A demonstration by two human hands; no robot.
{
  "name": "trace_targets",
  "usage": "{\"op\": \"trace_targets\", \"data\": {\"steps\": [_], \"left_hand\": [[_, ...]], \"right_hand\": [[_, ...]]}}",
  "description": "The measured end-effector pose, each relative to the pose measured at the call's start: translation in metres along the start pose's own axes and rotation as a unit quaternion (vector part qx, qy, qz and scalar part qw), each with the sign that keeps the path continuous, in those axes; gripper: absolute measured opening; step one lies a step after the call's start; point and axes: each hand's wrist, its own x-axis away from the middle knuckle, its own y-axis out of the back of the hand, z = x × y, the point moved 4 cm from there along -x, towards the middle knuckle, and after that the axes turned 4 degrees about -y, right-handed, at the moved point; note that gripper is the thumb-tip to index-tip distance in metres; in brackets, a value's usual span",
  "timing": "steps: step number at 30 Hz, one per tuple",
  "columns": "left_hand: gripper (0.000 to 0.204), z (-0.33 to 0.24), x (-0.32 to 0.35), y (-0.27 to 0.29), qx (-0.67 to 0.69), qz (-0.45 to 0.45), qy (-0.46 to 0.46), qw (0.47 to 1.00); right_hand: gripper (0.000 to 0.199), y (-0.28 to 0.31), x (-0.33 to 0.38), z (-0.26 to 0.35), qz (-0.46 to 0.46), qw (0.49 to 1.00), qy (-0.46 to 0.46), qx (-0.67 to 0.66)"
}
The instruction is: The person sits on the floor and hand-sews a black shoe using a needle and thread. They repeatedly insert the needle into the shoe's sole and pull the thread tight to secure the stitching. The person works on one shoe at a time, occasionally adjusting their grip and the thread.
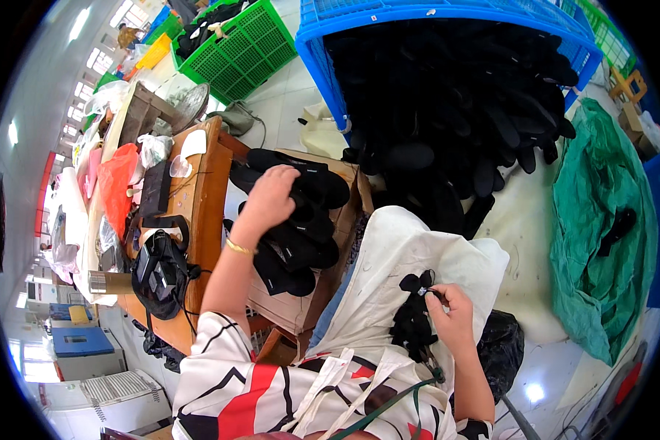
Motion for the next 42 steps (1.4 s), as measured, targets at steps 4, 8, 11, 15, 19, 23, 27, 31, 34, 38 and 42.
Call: {"op": "trace_targets", "data": {"steps": [4, 8, 11, 15, 19, 23, 27, 31, 34, 38, 42], "left_hand": [[0.031, 0.052, -0.018, -0.002, 0.017, 0.044, 0.050, 0.998], [0.024, 0.091, -0.041, -0.027, -0.025, 0.123, 0.071, 0.990], [0.026, 0.111, -0.049, -0.052, -0.134, 0.259, 0.075, 0.954], [0.030, 0.110, -0.063, -0.060, -0.175, 0.314, 0.078, 0.930], [0.029, 0.121, -0.062, -0.057, -0.203, 0.328, 0.055, 0.921], [0.025, 0.102, -0.079, -0.033, -0.187, 0.303, 0.010, 0.935], [0.024, 0.048, -0.097, 0.013, -0.101, 0.200, -0.073, 0.972], [0.032, -0.037, -0.092, 0.028, 0.160, 0.024, -0.064, 0.985], [0.014, -0.112, -0.064, -0.011, 0.624, -0.064, 0.037, 0.778], [0.018, -0.192, -0.004, -0.064, 0.853, -0.021, 0.214, 0.476], [0.022, -0.244, 0.015, -0.055, 0.887, 0.011, 0.202, 0.414]], "right_hand": [[0.015, -0.012, 0.001, -0.003, 0.020, 0.999, -0.025, -0.031], [0.014, -0.019, -0.001, 0.001, 0.042, 0.999, -0.029, 0.004], [0.014, -0.021, -0.001, 0.000, 0.041, 0.999, -0.025, 0.023], [0.014, -0.019, 0.001, -0.014, 0.027, 0.999, -0.038, -0.016], [0.014, -0.020, 0.005, -0.012, 0.027, 0.998, -0.040, -0.047], [0.013, -0.018, 0.005, -0.013, 0.028, 0.997, -0.045, -0.063], [0.012, -0.018, 0.008, -0.008, -0.007, 0.993, -0.049, -0.105], [0.013, -0.024, 0.012, 0.014, -0.088, 0.980, 0.007, -0.179], [0.018, -0.036, 0.015, 0.026, -0.175, 0.965, 0.132, -0.146], [0.023, -0.044, 0.024, 0.028, -0.276, 0.921, 0.247, -0.119], [0.024, -0.021, 0.029, 0.019, -0.369, 0.894, 0.233, -0.103]]}}
